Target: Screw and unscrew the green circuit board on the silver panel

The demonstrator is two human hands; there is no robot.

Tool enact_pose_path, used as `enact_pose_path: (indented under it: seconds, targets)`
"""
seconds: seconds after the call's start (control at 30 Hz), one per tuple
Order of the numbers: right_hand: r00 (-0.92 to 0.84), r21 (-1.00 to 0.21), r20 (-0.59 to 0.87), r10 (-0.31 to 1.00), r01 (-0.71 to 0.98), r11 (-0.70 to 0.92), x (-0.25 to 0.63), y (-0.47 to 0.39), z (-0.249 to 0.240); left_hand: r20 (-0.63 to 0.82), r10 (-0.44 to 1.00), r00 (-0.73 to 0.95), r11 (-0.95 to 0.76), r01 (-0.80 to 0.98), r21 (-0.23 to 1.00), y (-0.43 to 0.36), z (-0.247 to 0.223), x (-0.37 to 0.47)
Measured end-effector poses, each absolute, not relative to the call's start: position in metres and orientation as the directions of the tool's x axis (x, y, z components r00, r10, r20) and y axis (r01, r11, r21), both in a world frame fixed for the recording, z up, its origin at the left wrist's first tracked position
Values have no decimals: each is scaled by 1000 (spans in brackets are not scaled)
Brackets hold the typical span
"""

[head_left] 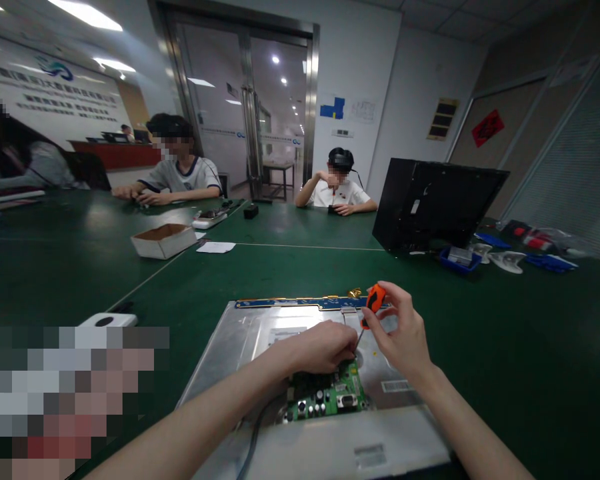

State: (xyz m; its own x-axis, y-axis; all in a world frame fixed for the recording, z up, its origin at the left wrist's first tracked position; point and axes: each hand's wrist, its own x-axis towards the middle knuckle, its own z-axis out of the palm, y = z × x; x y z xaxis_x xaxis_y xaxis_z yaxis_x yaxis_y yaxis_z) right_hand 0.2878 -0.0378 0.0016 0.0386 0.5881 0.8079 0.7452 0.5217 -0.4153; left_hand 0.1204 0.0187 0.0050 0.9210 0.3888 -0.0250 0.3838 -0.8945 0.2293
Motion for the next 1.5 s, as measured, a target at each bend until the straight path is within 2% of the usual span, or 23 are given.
enact_pose_path:
  seconds: [0.53,1.17,1.33,1.5]
  targets:
    - [21,-393,816,577,753,528,288,-39,4,1,384,923,-911,379,165,18,3,123]
    - [-7,-377,813,582,755,536,289,-39,2,-29,342,939,-900,336,276,22,7,118]
    - [-23,-363,821,570,750,553,288,-39,4,-32,347,937,-896,342,283,22,8,117]
    - [19,-418,804,595,729,542,288,-40,2,-45,359,932,-899,359,252,21,9,119]
